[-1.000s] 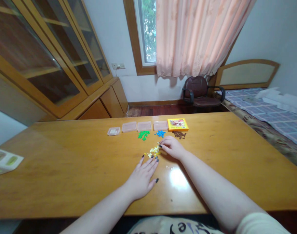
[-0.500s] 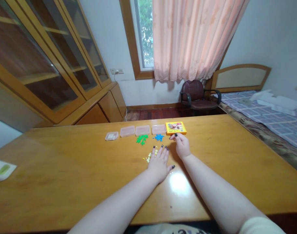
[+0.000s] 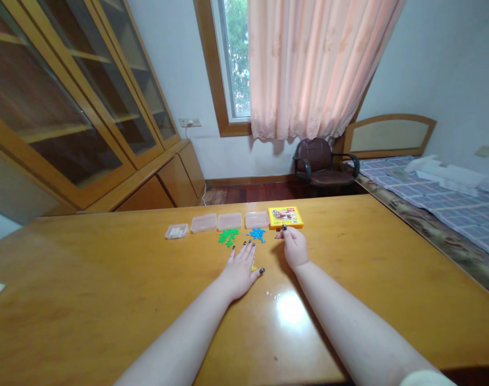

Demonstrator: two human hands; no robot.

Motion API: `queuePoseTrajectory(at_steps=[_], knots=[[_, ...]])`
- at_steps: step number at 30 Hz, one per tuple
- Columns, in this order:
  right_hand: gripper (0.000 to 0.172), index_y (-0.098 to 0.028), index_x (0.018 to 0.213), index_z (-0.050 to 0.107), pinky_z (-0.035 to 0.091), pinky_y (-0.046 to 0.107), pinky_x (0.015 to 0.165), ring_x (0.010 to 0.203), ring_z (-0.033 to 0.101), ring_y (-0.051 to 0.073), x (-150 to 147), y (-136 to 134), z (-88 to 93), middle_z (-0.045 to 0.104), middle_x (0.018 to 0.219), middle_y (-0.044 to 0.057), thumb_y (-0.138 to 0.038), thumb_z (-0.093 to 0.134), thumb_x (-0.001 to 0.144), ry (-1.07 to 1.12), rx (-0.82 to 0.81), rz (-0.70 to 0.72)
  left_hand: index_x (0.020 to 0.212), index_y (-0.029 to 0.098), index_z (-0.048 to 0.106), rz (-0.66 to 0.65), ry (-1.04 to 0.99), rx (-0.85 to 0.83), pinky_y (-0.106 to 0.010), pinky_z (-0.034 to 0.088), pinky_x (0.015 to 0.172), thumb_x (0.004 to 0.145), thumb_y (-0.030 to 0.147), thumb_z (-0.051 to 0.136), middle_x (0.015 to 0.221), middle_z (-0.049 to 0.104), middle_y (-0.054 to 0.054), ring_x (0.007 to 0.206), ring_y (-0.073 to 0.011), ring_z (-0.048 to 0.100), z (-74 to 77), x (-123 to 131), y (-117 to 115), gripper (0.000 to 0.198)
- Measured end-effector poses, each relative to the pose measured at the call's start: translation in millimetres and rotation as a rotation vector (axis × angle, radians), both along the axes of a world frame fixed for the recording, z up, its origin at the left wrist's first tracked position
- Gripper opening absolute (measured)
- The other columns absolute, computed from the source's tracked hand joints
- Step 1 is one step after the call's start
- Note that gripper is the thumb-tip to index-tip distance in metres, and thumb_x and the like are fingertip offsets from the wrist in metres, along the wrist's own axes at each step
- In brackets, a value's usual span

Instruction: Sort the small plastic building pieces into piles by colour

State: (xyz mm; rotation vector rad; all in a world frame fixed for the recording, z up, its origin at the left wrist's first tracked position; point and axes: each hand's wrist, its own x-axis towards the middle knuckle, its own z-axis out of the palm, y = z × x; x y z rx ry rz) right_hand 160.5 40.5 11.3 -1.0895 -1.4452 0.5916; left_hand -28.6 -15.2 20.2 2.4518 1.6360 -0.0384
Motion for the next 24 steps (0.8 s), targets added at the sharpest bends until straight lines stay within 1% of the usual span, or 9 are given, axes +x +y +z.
queuePoseTrajectory(at_steps=[3,6,8,12,13,15,19,22,24], knots=[[0.034,-0.018,0.066,0.063,0.043,0.029,0.070,0.072,0.059,0.018,-2,2,-4.5,0.064,0.071,0.005,-0.033,0.041,0.086,-0.040,-0.060,0.073,0.143,0.016,0.019,-0.052,-0.005,0.015,-0.049,0.017,0.111,0.087,0.047,0.034,0.149,0.020,-0.011,0.137,-0.0248,0.018,-1.4,-4,-11,0.066],[0.035,-0.017,0.067,0.064,0.043,0.027,0.065,0.067,0.058,0.017,-7,0,-6.6,0.065,0.069,0.005,-0.032,0.041,0.087,-0.069,-0.103,0.163,0.143,0.014,0.021,-0.067,0.010,0.030,-0.049,0.019,0.110,0.087,0.046,0.035,0.149,0.022,-0.012,0.137,-0.0251,0.019,-1.7,-4,-20,0.066],[0.036,-0.016,0.065,0.064,0.042,0.026,0.062,0.064,0.057,0.016,-11,-4,-5.5,0.064,0.065,0.004,-0.032,0.041,0.087,-0.137,-0.104,0.233,0.143,0.014,0.021,-0.099,0.016,0.070,-0.051,0.017,0.111,0.087,0.047,0.036,0.149,0.021,-0.012,0.137,-0.0261,0.018,-2.1,-2,-26,0.067],[0.038,-0.016,0.062,0.064,0.039,0.024,0.058,0.058,0.054,0.014,-18,-13,-0.2,0.060,0.059,0.002,-0.032,0.041,0.088,-0.289,-0.122,0.381,0.143,0.020,0.021,-0.260,-0.009,0.150,-0.051,0.007,0.113,0.085,0.056,0.034,0.150,0.019,-0.006,0.139,-0.0248,0.011,-7.2,7,-34,0.070],[0.038,-0.016,0.062,0.064,0.039,0.024,0.058,0.058,0.054,0.014,-18,-14,1.0,0.060,0.059,0.002,-0.031,0.041,0.088,-0.308,-0.120,0.398,0.143,0.020,0.021,-0.256,-0.011,0.162,-0.051,0.005,0.113,0.084,0.058,0.033,0.150,0.018,-0.006,0.139,-0.0252,0.010,-9.3,9,-34,0.071],[0.038,-0.016,0.063,0.065,0.040,0.024,0.060,0.060,0.055,0.013,-19,-16,2.8,0.061,0.061,0.002,-0.030,0.041,0.089,-0.316,-0.108,0.405,0.143,0.018,0.022,-0.191,-0.002,0.170,-0.054,0.004,0.112,0.084,0.061,0.031,0.150,0.018,-0.008,0.139,-0.0273,0.009,-13.1,12,-34,0.074],[0.040,-0.016,0.062,0.064,0.040,0.024,0.061,0.060,0.056,0.014,-17,-13,3.5,0.062,0.062,0.002,-0.032,0.040,0.090,-0.306,-0.103,0.368,0.143,0.015,0.023,-0.068,0.032,0.121,-0.055,0.010,0.111,0.086,0.055,0.030,0.149,0.022,-0.011,0.137,-0.0281,0.017,-15.5,8,-30,0.070],[0.039,-0.016,0.063,0.065,0.041,0.024,0.062,0.061,0.057,0.014,-16,-12,3.3,0.063,0.062,0.002,-0.032,0.041,0.089,-0.295,-0.114,0.362,0.143,0.015,0.024,-0.034,0.050,0.093,-0.051,0.017,0.110,0.086,0.051,0.033,0.149,0.022,-0.010,0.137,-0.0268,0.021,-13.9,-3,-30,0.067],[0.039,-0.016,0.063,0.065,0.041,0.024,0.062,0.062,0.057,0.014,-16,-12,3.3,0.063,0.062,0.002,-0.032,0.042,0.089,-0.295,-0.127,0.367,0.142,0.016,0.025,-0.028,0.053,0.100,-0.047,0.020,0.110,0.087,0.050,0.032,0.148,0.023,-0.009,0.137,-0.0251,0.021,-13.4,-14,-32,0.065]])
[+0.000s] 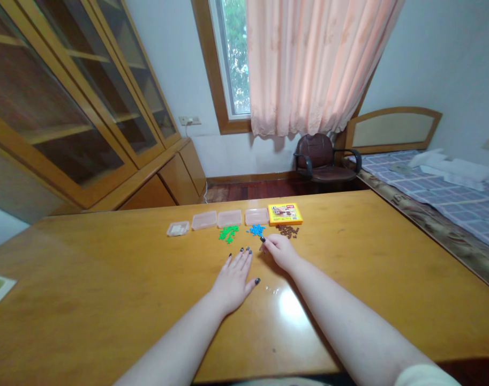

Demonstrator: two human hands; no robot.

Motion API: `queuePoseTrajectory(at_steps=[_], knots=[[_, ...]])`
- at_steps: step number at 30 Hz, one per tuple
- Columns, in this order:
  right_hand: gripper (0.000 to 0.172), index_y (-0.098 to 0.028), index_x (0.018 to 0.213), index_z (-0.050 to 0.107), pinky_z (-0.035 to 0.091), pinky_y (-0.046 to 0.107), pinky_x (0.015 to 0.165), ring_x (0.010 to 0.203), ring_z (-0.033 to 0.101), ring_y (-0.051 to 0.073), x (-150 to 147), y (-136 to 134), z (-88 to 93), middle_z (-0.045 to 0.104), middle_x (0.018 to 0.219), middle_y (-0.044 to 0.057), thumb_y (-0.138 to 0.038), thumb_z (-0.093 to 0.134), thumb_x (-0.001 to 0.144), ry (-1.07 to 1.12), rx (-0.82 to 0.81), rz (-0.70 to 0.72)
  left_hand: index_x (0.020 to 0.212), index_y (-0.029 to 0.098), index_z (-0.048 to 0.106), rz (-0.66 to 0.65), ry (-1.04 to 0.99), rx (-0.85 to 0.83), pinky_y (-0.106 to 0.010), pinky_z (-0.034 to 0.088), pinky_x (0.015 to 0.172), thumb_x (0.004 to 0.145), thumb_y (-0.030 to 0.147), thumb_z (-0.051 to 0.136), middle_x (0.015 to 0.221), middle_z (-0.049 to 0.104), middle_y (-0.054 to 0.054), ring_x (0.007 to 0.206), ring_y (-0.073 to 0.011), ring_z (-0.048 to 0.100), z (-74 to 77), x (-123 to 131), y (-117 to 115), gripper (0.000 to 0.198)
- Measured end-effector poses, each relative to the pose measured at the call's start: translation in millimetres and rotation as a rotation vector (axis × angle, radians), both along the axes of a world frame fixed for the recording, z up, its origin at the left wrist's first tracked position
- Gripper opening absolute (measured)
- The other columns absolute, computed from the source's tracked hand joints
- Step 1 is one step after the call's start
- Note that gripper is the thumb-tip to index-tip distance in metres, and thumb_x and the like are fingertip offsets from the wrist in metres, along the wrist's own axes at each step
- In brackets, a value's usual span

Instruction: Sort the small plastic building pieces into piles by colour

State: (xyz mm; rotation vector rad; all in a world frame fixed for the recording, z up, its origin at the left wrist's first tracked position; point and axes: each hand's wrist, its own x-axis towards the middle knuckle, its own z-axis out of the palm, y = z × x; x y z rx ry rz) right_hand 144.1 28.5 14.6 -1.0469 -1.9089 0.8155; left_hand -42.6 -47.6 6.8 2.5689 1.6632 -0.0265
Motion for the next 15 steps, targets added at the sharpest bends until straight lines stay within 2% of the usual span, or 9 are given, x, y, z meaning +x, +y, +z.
queuePoseTrajectory(at_steps=[5,7,10,15], knots=[[0.040,-0.016,0.063,0.066,0.040,0.024,0.062,0.062,0.058,0.014,-1,-1,-0.8,0.062,0.061,0.002,-0.032,0.041,0.089,-0.003,-0.010,-0.004,0.143,0.019,0.024,0.017,0.001,0.041,-0.045,0.021,0.110,0.088,0.052,0.027,0.147,0.027,-0.007,0.135,-0.0232,0.025,-0.3,-36,-7,0.064],[0.040,-0.017,0.063,0.066,0.040,0.024,0.062,0.062,0.057,0.014,-2,-2,-1.1,0.062,0.061,0.002,-0.032,0.041,0.090,-0.014,-0.018,-0.001,0.143,0.022,0.024,-0.020,0.002,0.025,-0.044,0.019,0.111,0.088,0.053,0.026,0.147,0.027,-0.005,0.136,-0.0217,0.025,0.3,-54,-4,0.063],[0.040,-0.017,0.062,0.066,0.039,0.024,0.062,0.062,0.056,0.014,-3,-2,-0.5,0.062,0.062,0.002,-0.034,0.041,0.089,-0.037,-0.027,0.008,0.142,0.024,0.025,-0.008,0.016,0.013,-0.042,0.017,0.112,0.088,0.054,0.027,0.147,0.027,-0.004,0.136,-0.0205,0.025,1.1,-83,12,0.062],[0.040,-0.016,0.062,0.065,0.040,0.024,0.059,0.059,0.055,0.014,-5,-7,0.0,0.061,0.059,0.002,-0.036,0.043,0.088,-0.010,-0.103,0.065,0.143,0.017,0.023,0.120,0.034,0.049,-0.047,0.013,0.112,0.088,0.054,0.026,0.148,0.022,-0.009,0.136,-0.0230,0.022,0.2,-119,52,0.066]])
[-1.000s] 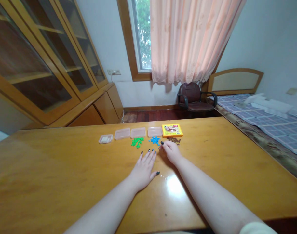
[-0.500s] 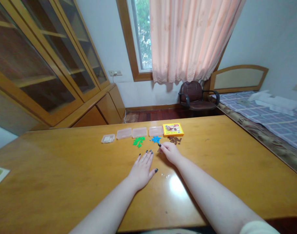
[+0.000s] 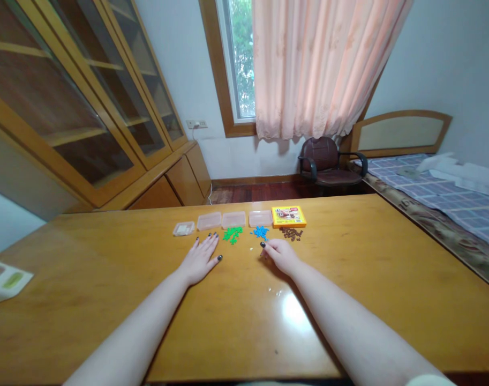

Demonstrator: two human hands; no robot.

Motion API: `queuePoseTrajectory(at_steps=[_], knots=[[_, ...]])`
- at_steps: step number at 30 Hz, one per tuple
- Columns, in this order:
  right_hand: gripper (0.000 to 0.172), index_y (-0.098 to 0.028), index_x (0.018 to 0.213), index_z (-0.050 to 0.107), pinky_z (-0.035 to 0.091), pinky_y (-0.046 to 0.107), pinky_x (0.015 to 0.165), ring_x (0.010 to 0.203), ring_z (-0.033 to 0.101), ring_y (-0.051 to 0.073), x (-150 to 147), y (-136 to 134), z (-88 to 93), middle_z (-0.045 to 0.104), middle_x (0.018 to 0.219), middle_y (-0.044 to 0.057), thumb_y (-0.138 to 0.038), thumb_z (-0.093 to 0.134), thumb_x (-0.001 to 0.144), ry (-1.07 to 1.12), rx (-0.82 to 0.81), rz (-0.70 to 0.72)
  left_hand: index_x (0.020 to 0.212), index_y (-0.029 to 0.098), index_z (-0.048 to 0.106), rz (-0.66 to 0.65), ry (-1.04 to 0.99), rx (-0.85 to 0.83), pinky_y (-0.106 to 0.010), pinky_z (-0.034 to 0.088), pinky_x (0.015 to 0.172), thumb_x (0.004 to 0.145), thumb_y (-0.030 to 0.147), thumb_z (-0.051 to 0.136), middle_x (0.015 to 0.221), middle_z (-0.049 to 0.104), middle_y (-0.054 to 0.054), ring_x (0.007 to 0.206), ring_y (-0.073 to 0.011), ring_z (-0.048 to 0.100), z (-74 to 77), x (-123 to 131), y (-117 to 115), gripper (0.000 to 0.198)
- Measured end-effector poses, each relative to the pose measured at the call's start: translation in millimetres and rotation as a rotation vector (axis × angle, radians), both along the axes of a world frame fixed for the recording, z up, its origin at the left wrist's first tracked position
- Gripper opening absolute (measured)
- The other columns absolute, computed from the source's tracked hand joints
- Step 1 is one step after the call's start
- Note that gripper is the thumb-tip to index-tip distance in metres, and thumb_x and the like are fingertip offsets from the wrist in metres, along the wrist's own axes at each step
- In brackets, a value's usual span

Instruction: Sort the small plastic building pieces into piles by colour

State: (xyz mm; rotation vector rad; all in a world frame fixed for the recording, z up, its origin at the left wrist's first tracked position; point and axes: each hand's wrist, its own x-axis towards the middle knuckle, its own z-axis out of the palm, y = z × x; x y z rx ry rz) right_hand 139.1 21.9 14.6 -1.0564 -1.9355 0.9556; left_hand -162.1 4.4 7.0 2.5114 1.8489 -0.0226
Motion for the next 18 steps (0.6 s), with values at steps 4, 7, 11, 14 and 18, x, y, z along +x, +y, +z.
queuePoseTrajectory(at_steps=[4,7,11,14,18], knots=[[0.040,-0.015,0.060,0.063,0.038,0.022,0.051,0.048,0.051,0.011,-7,-6,-6.5,0.058,0.052,-0.001,-0.040,0.046,0.087,0.031,-0.162,0.210,0.144,0.018,0.016,-0.026,-0.046,0.032,-0.046,0.012,0.112,0.088,0.051,0.028,0.150,0.015,-0.009,0.138,-0.0228,0.015,0.2,-8,21,0.066],[0.040,-0.016,0.055,0.060,0.036,0.022,0.048,0.046,0.048,0.011,-14,-9,-10.0,0.054,0.048,-0.002,-0.038,0.047,0.086,-0.096,-0.111,0.172,0.145,0.015,0.011,-0.029,-0.117,0.107,-0.044,0.013,0.112,0.088,0.045,0.030,0.151,0.014,-0.010,0.139,-0.0226,0.011,0.4,-12,25,0.067],[0.028,-0.017,0.079,0.068,0.043,0.031,0.075,0.079,0.059,0.018,-17,-12,-6.1,0.068,0.081,0.006,-0.030,0.045,0.088,-0.279,0.264,-0.052,0.143,0.013,0.016,0.033,-0.196,0.272,-0.043,0.010,0.113,0.088,0.038,0.029,0.150,0.020,-0.011,0.139,-0.0210,0.014,0.9,-13,16,0.063],[0.033,-0.019,0.114,0.060,0.032,0.041,0.099,0.114,0.049,0.024,-19,-18,-3.6,0.060,0.118,0.010,-0.033,0.048,0.087,-0.416,0.386,0.034,0.141,0.014,0.024,0.000,-0.165,0.283,-0.044,0.009,0.114,0.088,0.039,0.031,0.149,0.024,-0.010,0.138,-0.0213,0.018,2.9,-4,-2,0.059],[0.053,-0.017,0.132,0.045,0.018,0.047,0.108,0.127,0.037,0.026,-32,-32,-6.2,0.047,0.134,0.013,-0.044,0.048,0.086,-0.568,0.359,0.113,0.142,0.017,0.023,-0.039,-0.137,0.245,-0.044,0.013,0.113,0.088,0.041,0.032,0.148,0.027,-0.009,0.137,-0.0219,0.021,4.9,18,-33,0.060]])
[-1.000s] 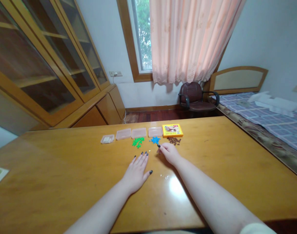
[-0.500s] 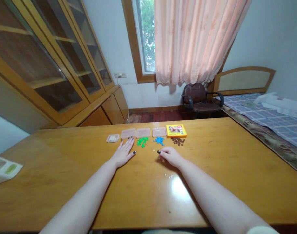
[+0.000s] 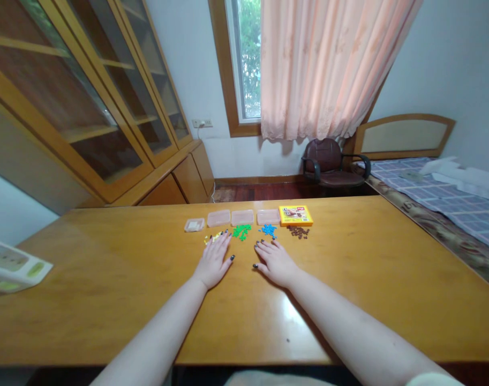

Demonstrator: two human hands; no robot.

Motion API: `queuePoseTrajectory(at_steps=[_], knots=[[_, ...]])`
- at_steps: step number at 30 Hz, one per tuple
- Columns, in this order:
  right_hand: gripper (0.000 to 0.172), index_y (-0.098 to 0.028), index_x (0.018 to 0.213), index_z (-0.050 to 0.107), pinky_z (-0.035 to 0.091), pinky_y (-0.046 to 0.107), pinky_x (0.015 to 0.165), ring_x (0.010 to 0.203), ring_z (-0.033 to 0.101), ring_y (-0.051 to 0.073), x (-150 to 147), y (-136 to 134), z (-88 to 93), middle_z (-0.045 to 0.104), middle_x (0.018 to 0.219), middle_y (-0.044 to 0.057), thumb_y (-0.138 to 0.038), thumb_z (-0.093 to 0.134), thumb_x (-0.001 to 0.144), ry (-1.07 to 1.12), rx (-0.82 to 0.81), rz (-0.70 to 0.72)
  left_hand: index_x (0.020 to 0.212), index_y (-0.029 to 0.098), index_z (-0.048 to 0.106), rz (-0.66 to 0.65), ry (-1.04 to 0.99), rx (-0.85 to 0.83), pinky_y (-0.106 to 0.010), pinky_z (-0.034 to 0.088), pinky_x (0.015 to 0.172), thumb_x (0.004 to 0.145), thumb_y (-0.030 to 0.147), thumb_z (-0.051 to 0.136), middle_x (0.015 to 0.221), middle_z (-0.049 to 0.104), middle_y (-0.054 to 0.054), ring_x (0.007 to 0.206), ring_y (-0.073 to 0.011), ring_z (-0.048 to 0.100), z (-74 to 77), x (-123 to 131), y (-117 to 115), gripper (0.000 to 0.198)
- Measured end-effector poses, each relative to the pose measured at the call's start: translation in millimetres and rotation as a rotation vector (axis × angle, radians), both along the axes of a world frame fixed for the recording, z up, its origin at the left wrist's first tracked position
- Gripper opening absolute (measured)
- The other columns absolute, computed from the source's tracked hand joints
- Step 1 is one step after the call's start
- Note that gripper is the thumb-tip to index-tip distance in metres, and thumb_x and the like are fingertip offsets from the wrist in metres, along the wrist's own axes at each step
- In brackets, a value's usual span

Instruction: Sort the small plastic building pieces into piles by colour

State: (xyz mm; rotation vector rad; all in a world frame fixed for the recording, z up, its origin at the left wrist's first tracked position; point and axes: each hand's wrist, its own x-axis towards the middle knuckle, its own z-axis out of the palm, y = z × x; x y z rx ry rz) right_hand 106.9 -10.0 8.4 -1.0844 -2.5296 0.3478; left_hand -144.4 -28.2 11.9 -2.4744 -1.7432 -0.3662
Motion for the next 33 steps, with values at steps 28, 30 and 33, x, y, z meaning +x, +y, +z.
queuePoseTrajectory(at_steps=[28,30,33], knots=[[0.024,-0.017,0.091,0.065,0.045,0.030,0.083,0.089,0.059,0.017,-88,47,-2.3,0.066,0.095,0.006,-0.012,0.046,0.078,0.599,-0.310,-0.217,0.142,0.007,0.015,0.423,-0.131,-0.023,-0.049,0.020,0.109,0.085,0.045,0.037,0.148,0.018,-0.020,0.137,-0.0292,0.018,-16.7,-8,37,0.072],[0.024,-0.017,0.092,0.066,0.044,0.029,0.084,0.090,0.058,0.017,-89,44,-2.4,0.067,0.096,0.006,-0.011,0.048,0.077,0.524,-0.304,-0.175,0.140,0.008,0.023,0.511,-0.220,0.081,-0.044,0.027,0.107,0.085,0.036,0.039,0.145,0.028,-0.019,0.134,-0.0274,0.027,-10.0,-16,31,0.065],[0.025,-0.018,0.093,0.067,0.043,0.028,0.085,0.092,0.059,0.017,-87,38,-1.3,0.068,0.096,0.005,-0.013,0.048,0.078,0.449,-0.319,-0.091,0.128,0.016,0.046,0.583,-0.287,0.048,-0.035,0.041,0.096,0.084,0.028,0.037,0.122,0.057,-0.012,0.112,-0.0227,0.053,2.8,-33,15,0.046]])
